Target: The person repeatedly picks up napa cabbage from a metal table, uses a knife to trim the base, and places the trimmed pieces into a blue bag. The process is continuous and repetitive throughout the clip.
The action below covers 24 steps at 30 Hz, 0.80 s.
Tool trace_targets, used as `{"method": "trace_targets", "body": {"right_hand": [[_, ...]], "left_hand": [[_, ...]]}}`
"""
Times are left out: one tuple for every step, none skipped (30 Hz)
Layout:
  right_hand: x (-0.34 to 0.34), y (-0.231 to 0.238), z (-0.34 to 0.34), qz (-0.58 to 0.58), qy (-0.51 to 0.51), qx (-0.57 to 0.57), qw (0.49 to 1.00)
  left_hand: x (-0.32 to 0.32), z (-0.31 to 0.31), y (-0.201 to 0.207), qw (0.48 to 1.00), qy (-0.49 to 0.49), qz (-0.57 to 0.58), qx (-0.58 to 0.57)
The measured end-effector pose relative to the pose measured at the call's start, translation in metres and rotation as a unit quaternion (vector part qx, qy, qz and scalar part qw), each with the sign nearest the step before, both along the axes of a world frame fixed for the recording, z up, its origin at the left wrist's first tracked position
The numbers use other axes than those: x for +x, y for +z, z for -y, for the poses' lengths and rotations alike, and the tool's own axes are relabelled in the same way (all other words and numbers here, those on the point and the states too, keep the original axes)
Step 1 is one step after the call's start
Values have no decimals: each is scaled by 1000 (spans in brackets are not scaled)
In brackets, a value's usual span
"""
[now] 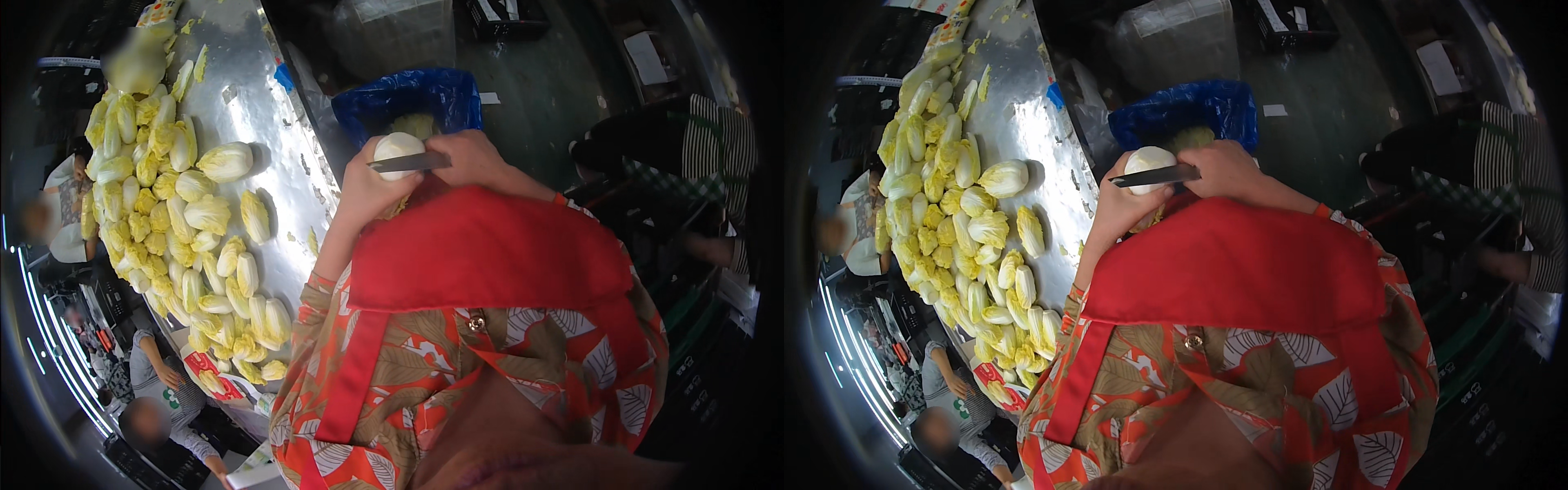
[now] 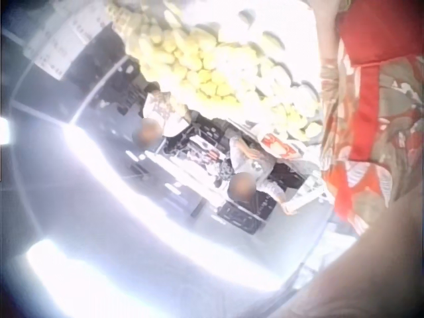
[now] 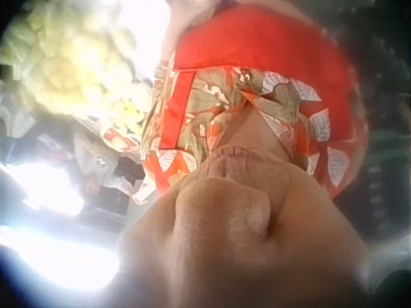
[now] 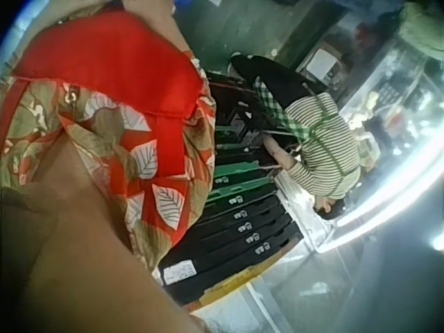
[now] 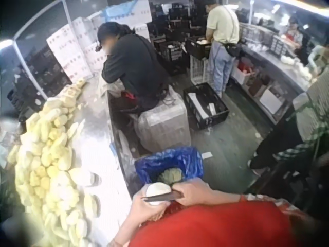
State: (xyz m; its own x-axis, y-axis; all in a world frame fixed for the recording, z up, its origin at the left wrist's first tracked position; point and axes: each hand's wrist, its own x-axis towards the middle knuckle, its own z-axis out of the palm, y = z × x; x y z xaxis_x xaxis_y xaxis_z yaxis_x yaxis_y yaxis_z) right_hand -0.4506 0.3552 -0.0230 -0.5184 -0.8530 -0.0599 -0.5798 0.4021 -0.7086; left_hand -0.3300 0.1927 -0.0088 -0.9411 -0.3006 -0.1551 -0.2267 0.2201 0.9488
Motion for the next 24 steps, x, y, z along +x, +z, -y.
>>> {"method": "trace_targets", "body": {"right_hand": [[-1,0,0,-9,6,16,1000],[-1,0,-1,1,12,29,1000],[-2,0,-1,10,18,42,999],[-2,1,-2,19,23,57,998],[-1,2,-3,26,28,70,997],[-1,3,-3,33,33,82,996],[0,3,-5,41,37,94,994],[0,5,-6,49,41,108,992],[-2,8,-6,56,45,121,990],[-2,9,-7,64,49,134,988],[-2,7,-9,66,54,135,987],[-1,6,-11,68,59,136,987],[-2,5,-12,66,63,137,986],[-3,4,-12,60,60,143,986],[-3,1,-12,55,56,149,986],[-3,-1,-11,51,54,154,985],[-3,-3,-10,51,50,157,985],[-3,-4,-11,51,47,161,985],[-2,-5,-11,52,45,162,984],[-2,-5,-10,52,49,157,985],[-2,-4,-10,53,54,152,985],[-2,-4,-11,51,56,150,986],[-1,-2,-11,54,54,151,986],[0,0,-10,56,53,152,985]], "left_hand": [[1,-1,0,1000,-1,7,-5],[1,-2,2,1000,-2,14,-9],[2,-3,2,1000,-3,20,-14],[2,-3,0,1000,-5,24,-8],[3,-3,-3,1000,-8,27,-3],[4,-3,-6,999,-11,30,3],[4,-3,-6,999,-25,24,15],[3,-2,-6,999,-40,18,27],[3,-2,-7,998,-54,12,39],[2,-2,-8,997,-61,15,51],[0,-1,-10,995,-69,18,63],[0,-2,-11,994,-77,20,75],[-1,-1,-12,993,-83,23,79],[-2,-1,-14,992,-89,25,84],[-3,-2,-15,991,-95,27,88],[-3,-3,-15,993,-87,27,75],[-2,-6,-14,995,-80,26,63],[-1,-8,-13,996,-72,25,50],[-1,-7,-12,996,-77,28,42],[-1,-7,-10,996,-81,32,33],[-1,-6,-9,995,-85,35,25],[-2,-3,-10,993,-101,39,44],[-3,0,-11,990,-117,42,62],[-4,3,-13,987,-133,45,80]]}}
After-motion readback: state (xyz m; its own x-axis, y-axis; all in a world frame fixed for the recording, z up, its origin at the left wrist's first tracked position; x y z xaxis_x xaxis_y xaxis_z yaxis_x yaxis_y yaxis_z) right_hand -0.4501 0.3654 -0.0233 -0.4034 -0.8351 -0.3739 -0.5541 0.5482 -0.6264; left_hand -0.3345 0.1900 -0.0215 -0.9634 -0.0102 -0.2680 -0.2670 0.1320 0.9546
